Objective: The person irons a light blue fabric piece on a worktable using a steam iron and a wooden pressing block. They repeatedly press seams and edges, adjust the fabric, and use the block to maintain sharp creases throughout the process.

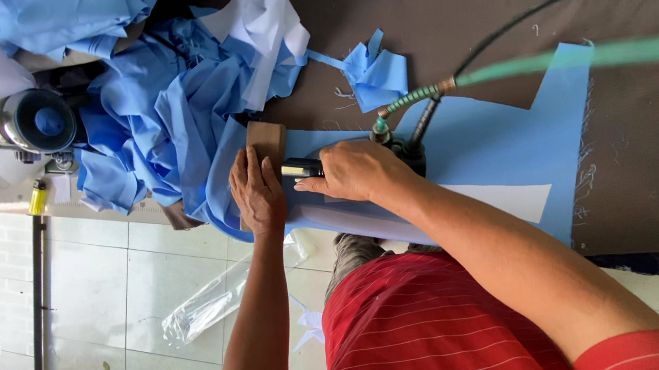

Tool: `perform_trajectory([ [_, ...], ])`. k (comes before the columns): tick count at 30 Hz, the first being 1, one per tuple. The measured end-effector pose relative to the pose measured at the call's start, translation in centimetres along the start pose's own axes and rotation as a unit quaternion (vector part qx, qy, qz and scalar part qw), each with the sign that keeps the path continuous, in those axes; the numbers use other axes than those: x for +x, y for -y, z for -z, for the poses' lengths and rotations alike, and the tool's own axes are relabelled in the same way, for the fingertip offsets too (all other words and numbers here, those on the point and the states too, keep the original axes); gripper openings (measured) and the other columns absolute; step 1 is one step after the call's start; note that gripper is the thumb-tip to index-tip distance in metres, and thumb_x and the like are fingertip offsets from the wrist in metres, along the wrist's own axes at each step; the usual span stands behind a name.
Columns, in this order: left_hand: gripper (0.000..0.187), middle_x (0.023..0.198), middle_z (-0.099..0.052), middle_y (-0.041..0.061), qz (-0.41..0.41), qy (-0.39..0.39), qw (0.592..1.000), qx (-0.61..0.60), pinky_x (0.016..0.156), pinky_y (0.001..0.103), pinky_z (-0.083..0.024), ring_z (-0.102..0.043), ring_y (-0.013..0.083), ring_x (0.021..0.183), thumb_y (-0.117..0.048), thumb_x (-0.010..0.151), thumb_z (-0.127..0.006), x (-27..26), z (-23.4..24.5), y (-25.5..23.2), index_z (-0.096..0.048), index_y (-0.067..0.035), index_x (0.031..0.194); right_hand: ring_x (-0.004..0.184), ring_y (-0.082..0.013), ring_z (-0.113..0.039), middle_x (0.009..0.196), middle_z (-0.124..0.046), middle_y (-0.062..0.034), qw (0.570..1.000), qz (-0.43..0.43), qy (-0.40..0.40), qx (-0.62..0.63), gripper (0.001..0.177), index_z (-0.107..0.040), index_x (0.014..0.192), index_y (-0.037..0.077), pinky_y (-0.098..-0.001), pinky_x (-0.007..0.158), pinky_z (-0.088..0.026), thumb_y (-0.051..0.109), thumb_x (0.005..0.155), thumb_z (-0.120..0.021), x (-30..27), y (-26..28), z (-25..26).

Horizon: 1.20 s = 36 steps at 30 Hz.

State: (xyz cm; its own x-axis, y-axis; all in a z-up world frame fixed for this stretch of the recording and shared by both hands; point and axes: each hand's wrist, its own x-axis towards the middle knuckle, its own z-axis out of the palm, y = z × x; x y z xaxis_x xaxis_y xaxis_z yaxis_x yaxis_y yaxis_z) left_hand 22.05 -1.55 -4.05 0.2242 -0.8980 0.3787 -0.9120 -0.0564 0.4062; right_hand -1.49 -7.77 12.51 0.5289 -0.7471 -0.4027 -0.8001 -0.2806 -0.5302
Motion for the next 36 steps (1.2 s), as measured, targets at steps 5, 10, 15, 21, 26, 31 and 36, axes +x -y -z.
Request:
perform_trajectory([
  [5,0.038,0.141,-0.060,0.014,-0.021,-0.024,0.999,-0.025,0.099,0.047,-0.053,-0.063,0.0363,0.128,-0.025,0.117,-0.057,0.1,0.8,-0.1,-0.064,-0.009,0.150,0.087,-0.0390,-0.080,0.089,-0.080,-0.0212,0.997,0.035,0.062,-0.042,0.092,-0.078,0.100,0.002,-0.0501,0.074,-0.064,0.089,0.090,-0.048,0.7,1.2,-0.3],
  [10,0.041,0.141,-0.059,0.013,-0.022,-0.018,1.000,-0.006,0.092,0.046,-0.053,-0.062,0.0364,0.127,-0.032,0.115,-0.061,0.0,0.7,-0.2,-0.063,-0.010,0.150,0.090,-0.0371,-0.081,0.092,-0.081,-0.0189,0.994,0.017,0.100,-0.027,0.090,-0.077,0.104,0.004,-0.0489,0.078,-0.064,0.087,0.091,-0.048,-1.2,2.8,0.4],
  [15,0.051,0.143,-0.061,0.014,-0.016,-0.012,1.000,0.022,0.094,0.046,-0.053,-0.063,0.0357,0.127,-0.043,0.111,-0.065,-0.2,0.9,-0.8,-0.064,-0.010,0.150,0.057,-0.0294,-0.073,0.071,-0.072,-0.0145,0.999,-0.002,0.024,-0.029,0.081,-0.070,0.096,0.002,-0.0406,0.046,-0.055,0.076,0.105,-0.041,-3.0,0.8,-2.5],
  [21,0.071,0.148,-0.059,0.012,-0.045,0.058,0.997,0.036,0.099,0.047,-0.052,-0.061,0.0347,0.132,-0.059,0.100,-0.075,0.1,1.8,-1.1,-0.064,-0.013,0.152,0.048,-0.0263,-0.069,0.063,-0.068,-0.0132,0.994,-0.100,-0.047,0.009,0.074,-0.068,0.092,0.002,-0.0337,0.038,-0.049,0.068,0.111,-0.042,-6.2,-2.5,-1.0],
  [26,0.075,0.144,-0.061,0.010,-0.057,0.120,0.991,-0.006,0.101,0.048,-0.053,-0.062,0.0352,0.131,-0.058,0.092,-0.082,1.2,1.9,-1.1,-0.065,-0.018,0.153,0.051,-0.0340,-0.071,0.063,-0.068,-0.0182,0.987,-0.149,-0.052,0.007,0.072,-0.066,0.093,0.000,-0.0392,0.039,-0.049,0.067,0.109,-0.045,-8.5,-7.3,-0.5],
  [31,0.080,0.135,-0.062,0.012,-0.097,0.106,0.990,0.012,0.094,0.049,-0.054,-0.063,0.0358,0.124,-0.054,0.090,-0.084,1.1,0.8,-0.8,-0.060,-0.022,0.160,0.053,-0.0326,-0.073,0.066,-0.071,-0.0173,0.984,-0.177,-0.032,-0.006,0.069,-0.067,0.094,0.003,-0.0389,0.042,-0.052,0.068,0.108,-0.049,-12.8,-9.3,0.9],
  [36,0.084,0.127,-0.068,0.015,-0.234,0.107,0.963,-0.086,0.096,0.047,-0.055,-0.068,0.0368,0.112,-0.041,0.076,-0.094,0.8,2.0,-3.6,-0.068,-0.020,0.153,0.072,-0.0441,-0.080,0.077,-0.076,-0.0257,0.966,-0.252,-0.055,0.008,0.073,-0.067,0.102,0.000,-0.0507,0.055,-0.060,0.070,0.106,-0.047,-16.4,-12.7,0.5],
])
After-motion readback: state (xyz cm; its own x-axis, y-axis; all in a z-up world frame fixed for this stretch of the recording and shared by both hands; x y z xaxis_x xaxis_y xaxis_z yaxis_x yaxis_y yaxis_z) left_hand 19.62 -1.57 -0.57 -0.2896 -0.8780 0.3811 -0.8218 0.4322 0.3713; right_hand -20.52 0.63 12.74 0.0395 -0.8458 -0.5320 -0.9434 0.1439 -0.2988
